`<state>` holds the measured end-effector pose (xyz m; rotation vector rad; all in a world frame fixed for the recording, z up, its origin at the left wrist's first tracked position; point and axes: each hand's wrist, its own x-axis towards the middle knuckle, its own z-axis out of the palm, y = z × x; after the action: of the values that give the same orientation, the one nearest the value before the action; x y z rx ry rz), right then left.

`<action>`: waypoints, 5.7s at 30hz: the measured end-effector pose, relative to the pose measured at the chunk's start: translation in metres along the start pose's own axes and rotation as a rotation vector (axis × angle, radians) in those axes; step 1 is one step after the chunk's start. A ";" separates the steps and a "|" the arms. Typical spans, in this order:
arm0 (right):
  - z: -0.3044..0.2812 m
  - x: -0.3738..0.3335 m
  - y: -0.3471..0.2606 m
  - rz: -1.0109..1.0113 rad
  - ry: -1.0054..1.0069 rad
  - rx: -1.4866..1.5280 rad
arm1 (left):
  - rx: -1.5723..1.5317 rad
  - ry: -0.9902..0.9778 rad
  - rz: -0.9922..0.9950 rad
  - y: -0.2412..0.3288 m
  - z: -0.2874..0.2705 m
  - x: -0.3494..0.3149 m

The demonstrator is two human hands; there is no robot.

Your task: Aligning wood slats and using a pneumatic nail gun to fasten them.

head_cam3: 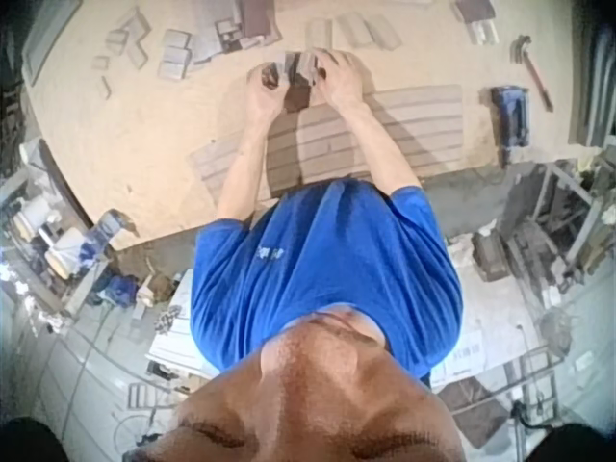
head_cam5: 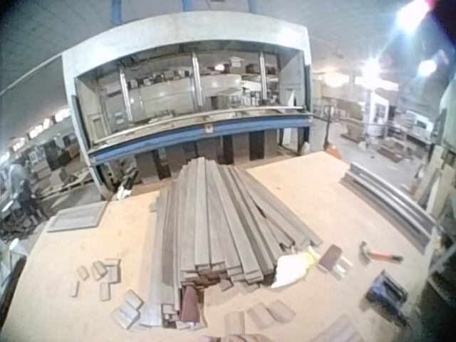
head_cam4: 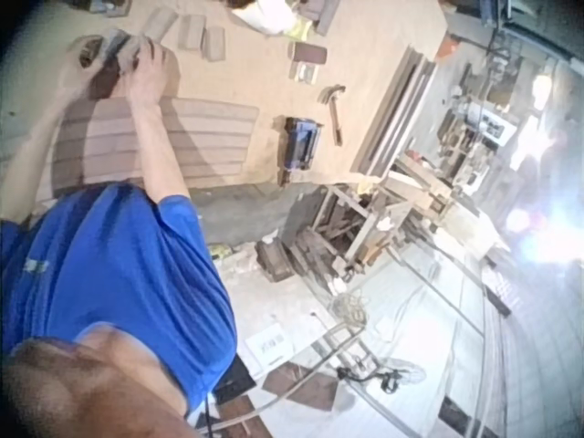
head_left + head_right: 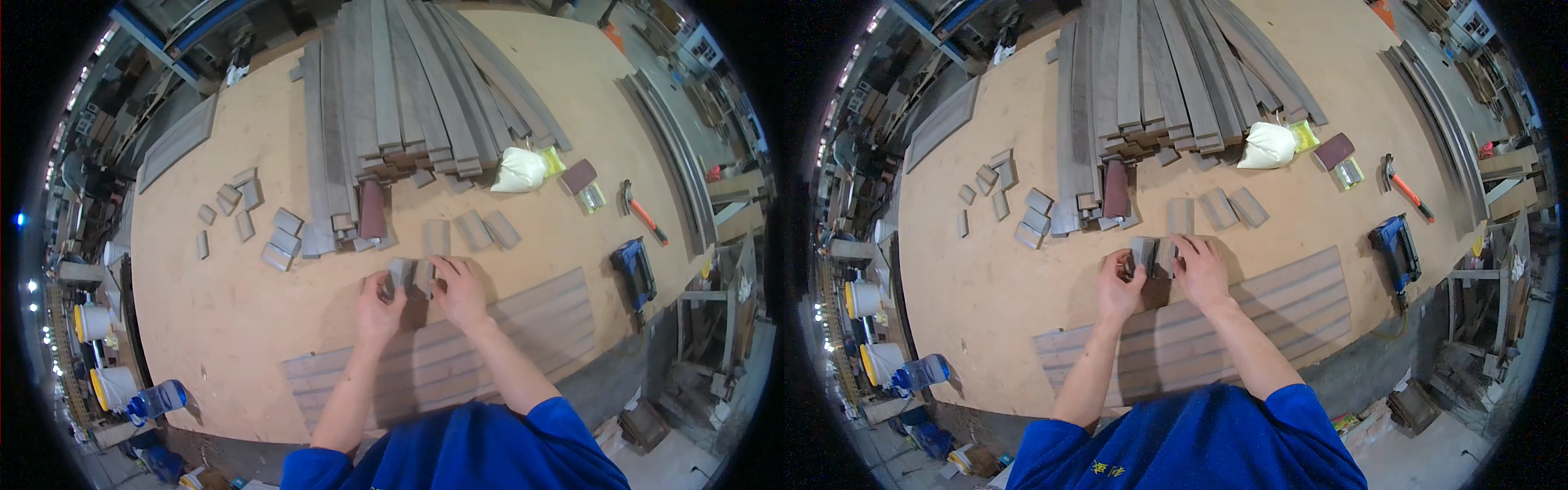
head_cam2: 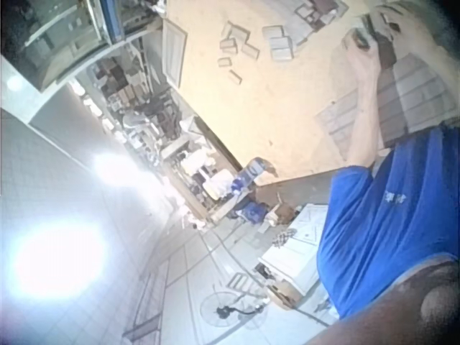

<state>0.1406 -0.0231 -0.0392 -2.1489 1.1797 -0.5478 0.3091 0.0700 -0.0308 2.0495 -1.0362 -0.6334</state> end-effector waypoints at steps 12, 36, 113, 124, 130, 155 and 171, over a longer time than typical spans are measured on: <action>-0.019 0.004 -0.001 0.046 -0.057 -0.174 | -0.484 -0.002 -0.337 -0.019 -0.013 0.002; -0.029 0.016 0.014 -0.116 0.039 -0.369 | 0.126 0.074 0.113 0.012 0.003 0.011; -0.156 -0.162 -0.093 0.111 -0.194 0.696 | -0.698 -0.877 -0.125 0.126 -0.063 -0.116; -0.136 -0.197 -0.106 0.158 -0.179 0.556 | -0.305 -0.527 0.138 0.123 -0.051 -0.149; -0.142 -0.203 -0.100 0.219 -0.164 0.577 | -0.323 -0.777 -0.082 0.123 -0.044 -0.138; -0.156 -0.179 -0.099 0.385 0.007 0.907 | -0.877 -0.849 -0.170 0.137 -0.057 -0.120; -0.157 -0.178 -0.110 0.265 -0.126 0.482 | -0.592 -0.876 -0.133 0.148 -0.060 -0.112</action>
<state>0.0182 0.1245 0.1387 -1.5702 1.1066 -0.5084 0.2208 0.1271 0.1327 1.3046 -0.9855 -1.7624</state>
